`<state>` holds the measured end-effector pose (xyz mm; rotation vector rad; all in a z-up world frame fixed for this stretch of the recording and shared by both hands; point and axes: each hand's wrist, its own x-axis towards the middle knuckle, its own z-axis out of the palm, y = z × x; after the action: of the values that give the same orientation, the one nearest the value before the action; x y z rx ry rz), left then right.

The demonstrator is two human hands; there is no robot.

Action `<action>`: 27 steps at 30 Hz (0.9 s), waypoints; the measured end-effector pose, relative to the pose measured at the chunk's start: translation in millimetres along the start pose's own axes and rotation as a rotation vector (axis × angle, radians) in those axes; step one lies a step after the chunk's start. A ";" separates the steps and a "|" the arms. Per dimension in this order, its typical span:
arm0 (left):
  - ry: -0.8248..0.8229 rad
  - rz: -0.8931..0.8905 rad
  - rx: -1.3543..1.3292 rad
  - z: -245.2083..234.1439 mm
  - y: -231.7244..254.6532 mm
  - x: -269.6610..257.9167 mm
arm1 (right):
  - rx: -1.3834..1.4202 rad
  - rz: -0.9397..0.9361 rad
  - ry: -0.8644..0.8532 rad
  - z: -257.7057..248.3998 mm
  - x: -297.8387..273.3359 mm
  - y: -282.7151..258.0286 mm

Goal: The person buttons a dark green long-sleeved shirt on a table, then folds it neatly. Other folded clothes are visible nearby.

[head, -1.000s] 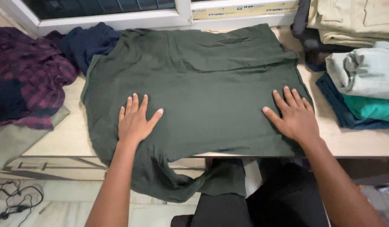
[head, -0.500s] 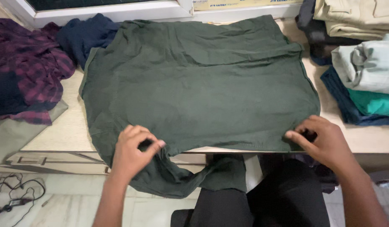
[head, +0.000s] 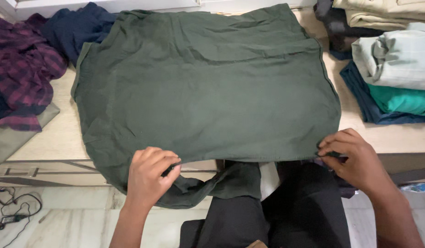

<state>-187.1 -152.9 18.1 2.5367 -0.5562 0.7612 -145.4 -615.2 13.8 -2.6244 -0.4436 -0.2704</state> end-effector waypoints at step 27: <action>0.436 -0.877 -0.006 -47.5 -91.8 -59.7 | -0.136 -0.017 0.040 42.0 -17.5 92.9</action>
<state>-208.1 -38.2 -7.4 2.1593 0.6547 0.8864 -124.0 -678.1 -65.5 -2.7433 -0.4481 -0.3703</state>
